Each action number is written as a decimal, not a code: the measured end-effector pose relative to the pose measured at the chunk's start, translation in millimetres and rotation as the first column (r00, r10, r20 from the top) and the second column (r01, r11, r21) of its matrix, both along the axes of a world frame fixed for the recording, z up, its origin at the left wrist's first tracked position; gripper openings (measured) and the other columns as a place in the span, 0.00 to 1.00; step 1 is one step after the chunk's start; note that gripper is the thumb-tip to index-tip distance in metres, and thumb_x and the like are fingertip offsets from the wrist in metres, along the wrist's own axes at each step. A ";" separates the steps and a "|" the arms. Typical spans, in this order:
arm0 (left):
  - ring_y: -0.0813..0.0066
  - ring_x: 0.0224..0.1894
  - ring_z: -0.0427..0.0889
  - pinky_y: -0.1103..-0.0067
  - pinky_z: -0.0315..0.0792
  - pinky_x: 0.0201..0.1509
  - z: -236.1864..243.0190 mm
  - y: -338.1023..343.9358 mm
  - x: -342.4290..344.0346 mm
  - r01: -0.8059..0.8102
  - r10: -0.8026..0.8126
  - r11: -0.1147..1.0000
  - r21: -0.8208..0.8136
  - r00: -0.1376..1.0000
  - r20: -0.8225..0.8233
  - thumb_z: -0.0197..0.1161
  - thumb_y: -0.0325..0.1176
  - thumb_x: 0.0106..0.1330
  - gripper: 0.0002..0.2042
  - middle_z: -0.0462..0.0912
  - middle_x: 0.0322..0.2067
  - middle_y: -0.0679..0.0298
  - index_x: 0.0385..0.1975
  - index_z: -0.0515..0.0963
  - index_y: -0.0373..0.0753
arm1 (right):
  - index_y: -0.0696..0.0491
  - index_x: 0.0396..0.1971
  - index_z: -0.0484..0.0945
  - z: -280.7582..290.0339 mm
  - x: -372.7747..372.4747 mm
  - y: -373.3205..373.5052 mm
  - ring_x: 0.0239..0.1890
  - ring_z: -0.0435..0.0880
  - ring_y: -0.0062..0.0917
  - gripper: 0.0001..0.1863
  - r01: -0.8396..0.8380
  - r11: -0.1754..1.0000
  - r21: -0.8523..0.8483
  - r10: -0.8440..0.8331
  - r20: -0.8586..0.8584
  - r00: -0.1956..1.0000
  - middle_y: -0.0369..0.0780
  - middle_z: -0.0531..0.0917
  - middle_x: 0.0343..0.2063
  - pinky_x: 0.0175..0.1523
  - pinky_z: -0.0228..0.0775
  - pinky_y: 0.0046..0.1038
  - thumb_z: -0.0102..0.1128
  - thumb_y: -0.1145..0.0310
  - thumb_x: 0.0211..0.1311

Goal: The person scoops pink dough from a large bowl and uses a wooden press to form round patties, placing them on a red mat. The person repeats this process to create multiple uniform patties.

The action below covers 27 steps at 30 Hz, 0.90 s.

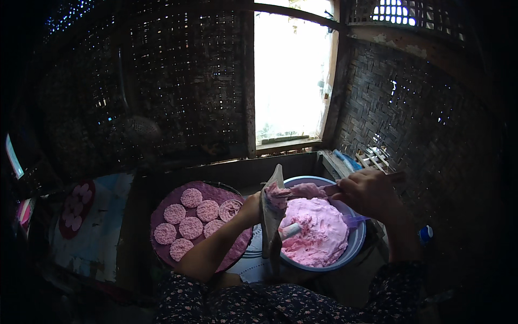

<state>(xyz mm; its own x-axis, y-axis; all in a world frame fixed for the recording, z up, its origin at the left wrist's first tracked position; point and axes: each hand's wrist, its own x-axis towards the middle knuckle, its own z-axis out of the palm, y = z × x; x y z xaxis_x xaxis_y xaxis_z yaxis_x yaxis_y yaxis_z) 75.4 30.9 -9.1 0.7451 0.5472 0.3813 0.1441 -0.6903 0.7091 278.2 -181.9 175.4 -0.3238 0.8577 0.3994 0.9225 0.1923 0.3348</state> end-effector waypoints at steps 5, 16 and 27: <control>0.62 0.43 0.80 0.72 0.73 0.47 10.1 -20.5 12.2 -0.100 0.116 0.987 0.129 0.985 -0.125 0.67 0.44 0.52 0.23 0.79 0.41 0.53 0.45 0.75 0.38 | 0.49 0.23 0.75 19.0 -6.9 11.4 0.19 0.80 0.26 0.11 -0.012 0.994 -0.109 0.027 0.140 0.990 0.36 0.77 0.15 0.22 0.69 0.32 0.59 0.58 0.55; 0.70 0.47 0.79 0.75 0.73 0.48 -6.5 -1.1 13.5 0.028 -0.043 0.989 -0.144 0.994 -0.102 0.69 0.43 0.51 0.27 0.80 0.44 0.59 0.49 0.72 0.36 | 0.48 0.25 0.72 -34.4 -34.5 36.6 0.23 0.74 0.19 0.05 -0.393 0.907 0.150 0.305 0.408 0.860 0.30 0.70 0.17 0.29 0.64 0.25 0.55 0.64 0.53; 0.79 0.42 0.79 0.81 0.74 0.45 20.1 28.4 45.1 0.001 0.003 1.000 -0.026 0.985 0.172 0.73 0.31 0.48 0.26 0.79 0.40 0.64 0.48 0.71 0.36 | 0.55 0.27 0.78 -86.6 -17.1 46.3 0.26 0.83 0.23 0.13 0.193 0.973 0.125 0.005 -0.852 0.524 0.41 0.82 0.22 0.31 0.72 0.25 0.71 0.65 0.46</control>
<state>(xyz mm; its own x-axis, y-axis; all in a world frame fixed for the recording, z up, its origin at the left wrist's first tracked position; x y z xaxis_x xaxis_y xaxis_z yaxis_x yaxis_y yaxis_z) 120.5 59.3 11.0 0.6690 0.5591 0.4898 0.0188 -0.6715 0.7408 261.0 -135.6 88.8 0.3268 0.7415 0.5859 0.7983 0.1152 -0.5911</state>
